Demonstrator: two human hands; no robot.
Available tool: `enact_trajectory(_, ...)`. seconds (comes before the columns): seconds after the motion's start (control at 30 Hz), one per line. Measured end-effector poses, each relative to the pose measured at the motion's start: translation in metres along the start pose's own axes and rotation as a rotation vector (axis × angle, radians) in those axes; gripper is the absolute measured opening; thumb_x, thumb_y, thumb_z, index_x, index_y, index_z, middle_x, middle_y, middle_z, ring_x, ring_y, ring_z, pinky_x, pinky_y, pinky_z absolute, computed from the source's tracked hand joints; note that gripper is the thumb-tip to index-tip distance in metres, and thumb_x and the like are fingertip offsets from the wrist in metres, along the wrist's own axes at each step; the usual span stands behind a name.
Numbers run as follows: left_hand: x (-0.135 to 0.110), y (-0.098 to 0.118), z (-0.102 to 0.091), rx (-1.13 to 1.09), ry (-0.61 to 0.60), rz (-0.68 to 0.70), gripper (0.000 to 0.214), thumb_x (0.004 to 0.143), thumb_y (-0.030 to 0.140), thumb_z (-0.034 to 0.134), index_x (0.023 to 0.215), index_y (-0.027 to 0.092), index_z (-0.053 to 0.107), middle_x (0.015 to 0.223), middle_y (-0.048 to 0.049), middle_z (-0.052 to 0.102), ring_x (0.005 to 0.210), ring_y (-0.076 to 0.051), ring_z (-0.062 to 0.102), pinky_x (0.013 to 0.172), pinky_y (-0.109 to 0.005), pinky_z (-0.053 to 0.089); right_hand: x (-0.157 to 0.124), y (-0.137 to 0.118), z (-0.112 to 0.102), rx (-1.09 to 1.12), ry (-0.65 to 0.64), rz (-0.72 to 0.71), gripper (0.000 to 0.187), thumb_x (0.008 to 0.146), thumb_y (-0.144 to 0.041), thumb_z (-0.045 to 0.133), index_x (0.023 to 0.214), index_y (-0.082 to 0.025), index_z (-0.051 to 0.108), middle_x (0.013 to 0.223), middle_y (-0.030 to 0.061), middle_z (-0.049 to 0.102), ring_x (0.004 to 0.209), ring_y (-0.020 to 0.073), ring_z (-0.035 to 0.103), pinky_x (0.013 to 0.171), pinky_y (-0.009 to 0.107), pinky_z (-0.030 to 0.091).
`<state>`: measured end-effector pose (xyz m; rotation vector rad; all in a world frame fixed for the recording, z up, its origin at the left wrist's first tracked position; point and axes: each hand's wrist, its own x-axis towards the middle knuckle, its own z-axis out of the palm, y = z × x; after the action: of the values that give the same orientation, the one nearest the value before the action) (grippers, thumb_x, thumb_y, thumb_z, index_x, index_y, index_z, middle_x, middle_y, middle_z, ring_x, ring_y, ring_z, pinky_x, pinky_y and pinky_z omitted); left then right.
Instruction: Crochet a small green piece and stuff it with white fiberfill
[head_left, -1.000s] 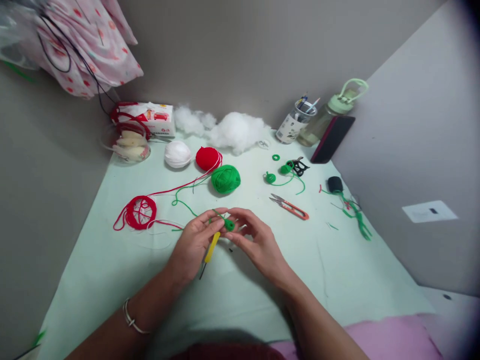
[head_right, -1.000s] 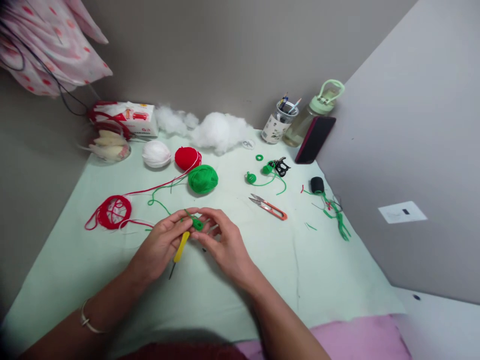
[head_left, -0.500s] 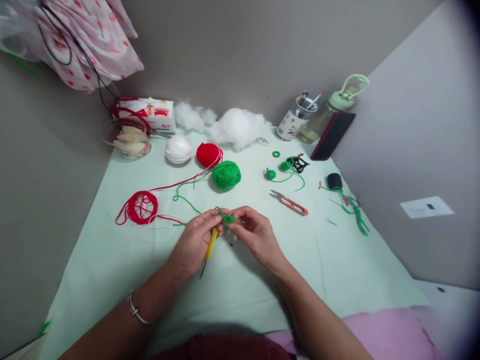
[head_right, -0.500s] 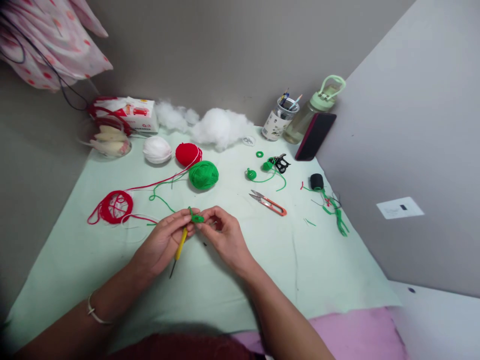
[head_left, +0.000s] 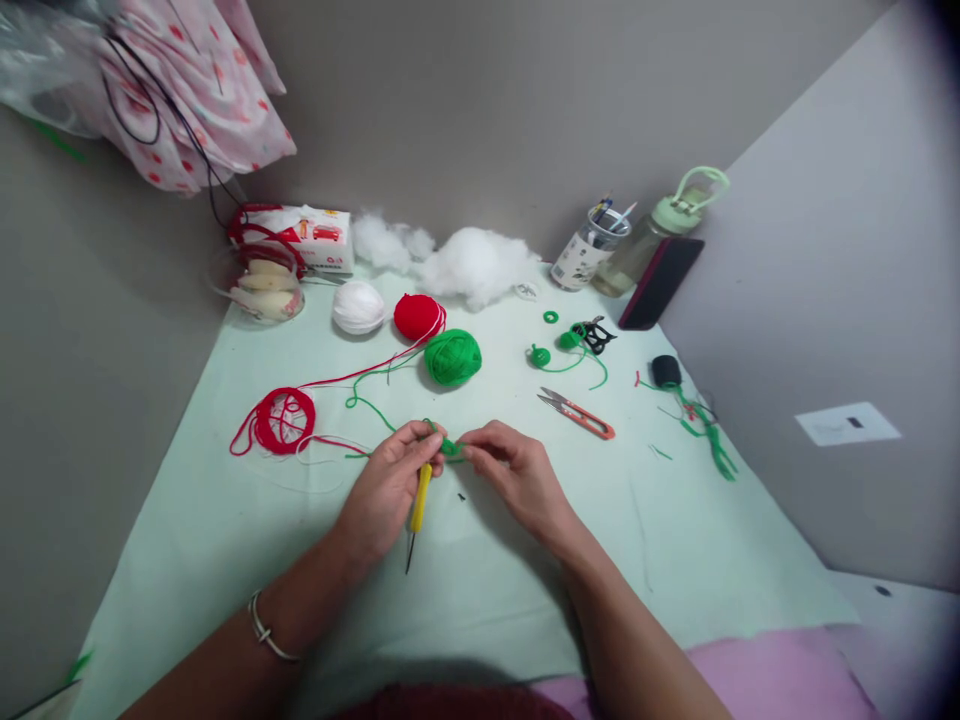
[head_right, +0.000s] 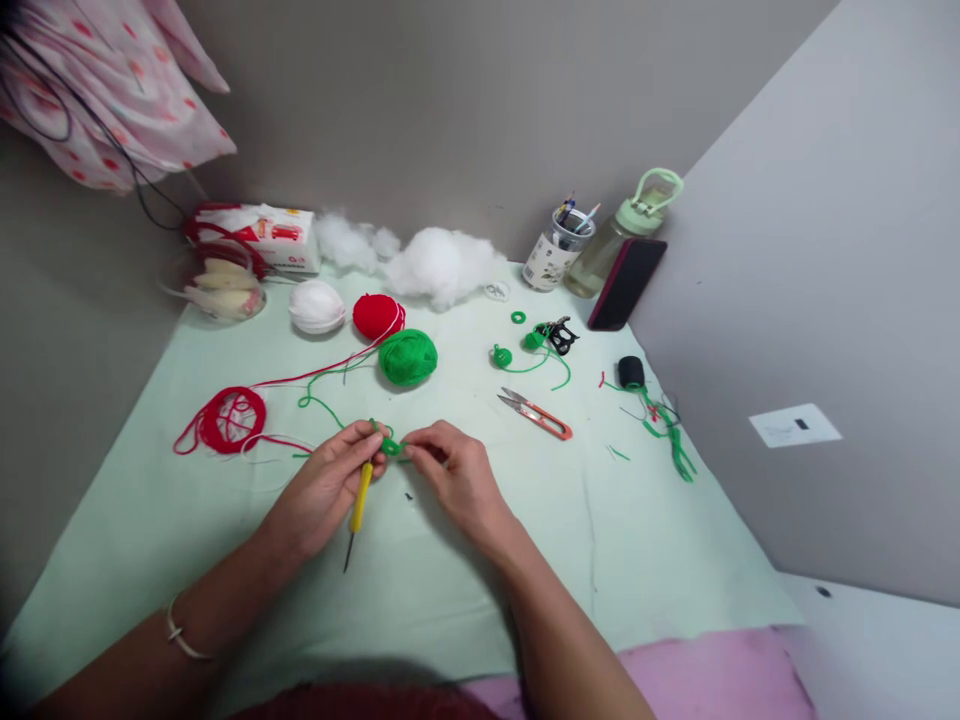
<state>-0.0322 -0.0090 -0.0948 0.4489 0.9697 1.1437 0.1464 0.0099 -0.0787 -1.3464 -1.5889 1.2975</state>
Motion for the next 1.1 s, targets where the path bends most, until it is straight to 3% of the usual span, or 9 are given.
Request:
enact_trajectory(0.27,-0.009,0.002,0.008,0.185,-0.116,0.017,0.026,0.079,0.031,0.089,0.078,0.018,0.066,0.087,0.0003,0.067,0.085,-0.016,0.059,0.084,-0.028,0.046,-0.003,-0.008,0.0,0.106,0.005,0.06,0.029,0.092,-0.046,0.071,0.08,-0.02,0.067,0.072,-0.0008,0.064,0.068,0.0137,0.054,0.066,0.029,0.042)
enact_trajectory(0.43,-0.007,0.0,0.006,0.238,-0.153,-0.001,0.029,0.078,0.029,0.087,0.075,0.02,0.06,0.073,0.0039,0.062,0.071,-0.014,0.058,0.074,-0.029,0.046,-0.003,-0.007,0.001,0.05,0.093,-0.013,0.027,0.091,-0.039,0.075,0.073,-0.02,0.068,0.077,0.0002,0.062,0.069,0.0134,0.053,0.065,0.029,0.041)
enact_trajectory(0.6,-0.007,0.0,0.005,0.242,-0.167,-0.001,0.027,0.081,0.032,0.082,0.079,0.021,0.058,0.079,0.0035,0.063,0.071,-0.013,0.061,0.074,-0.029,0.048,-0.003,-0.009,0.001,0.46,-0.074,0.058,0.033,0.091,-0.047,0.078,0.076,-0.02,0.066,0.085,0.0001,0.068,0.058,0.0082,0.042,0.055,0.026,0.035)
enact_trajectory(0.7,-0.01,0.001,0.008,0.241,-0.206,-0.001,0.025,0.08,0.033,0.081,0.082,0.021,0.059,0.08,0.0022,0.064,0.076,-0.016,0.063,0.075,-0.03,0.051,-0.004,-0.009,0.007,0.696,-0.173,0.139,0.036,0.093,-0.05,0.076,0.079,-0.021,0.062,0.079,-0.0024,0.069,0.049,0.0057,0.033,0.056,0.027,0.043)
enact_trajectory(0.8,-0.013,0.002,0.01,0.26,-0.23,0.0,0.023,0.078,0.029,0.079,0.08,0.021,0.057,0.08,0.0013,0.067,0.075,-0.016,0.065,0.074,-0.031,0.051,-0.005,-0.01,0.012,0.777,-0.214,0.168,0.037,0.094,-0.049,0.076,0.076,-0.021,0.059,0.062,-0.0068,0.059,0.047,0.0066,0.033,0.061,0.03,0.05)
enact_trajectory(0.87,-0.013,0.003,0.009,0.274,-0.234,-0.001,0.024,0.075,0.023,0.078,0.077,0.021,0.055,0.076,0.0027,0.066,0.071,-0.015,0.064,0.072,-0.03,0.05,-0.005,-0.012,0.012,0.779,-0.207,0.185,0.039,0.092,-0.048,0.078,0.074,-0.021,0.057,0.057,-0.0081,0.052,0.047,0.0071,0.036,0.056,0.026,0.045)
enact_trajectory(1.0,-0.011,0.005,0.005,0.285,-0.252,-0.023,0.023,0.071,0.016,0.077,0.075,0.021,0.055,0.072,0.0043,0.065,0.063,-0.013,0.061,0.066,-0.028,0.047,-0.006,-0.015,0.005,0.77,-0.156,0.212,0.043,0.087,-0.045,0.084,0.072,-0.02,0.053,0.058,-0.0095,0.045,0.047,0.0042,0.025,0.046,0.02,0.018)
enact_trajectory(1.1,-0.01,0.005,0.003,0.264,-0.265,-0.06,0.023,0.072,0.019,0.079,0.076,0.021,0.056,0.072,0.0035,0.065,0.062,-0.013,0.06,0.064,-0.029,0.048,-0.005,-0.015,-0.003,0.771,-0.141,0.211,0.043,0.086,-0.044,0.085,0.072,-0.02,0.053,0.059,-0.0093,0.045,0.049,0.0043,0.021,0.047,0.021,0.015)
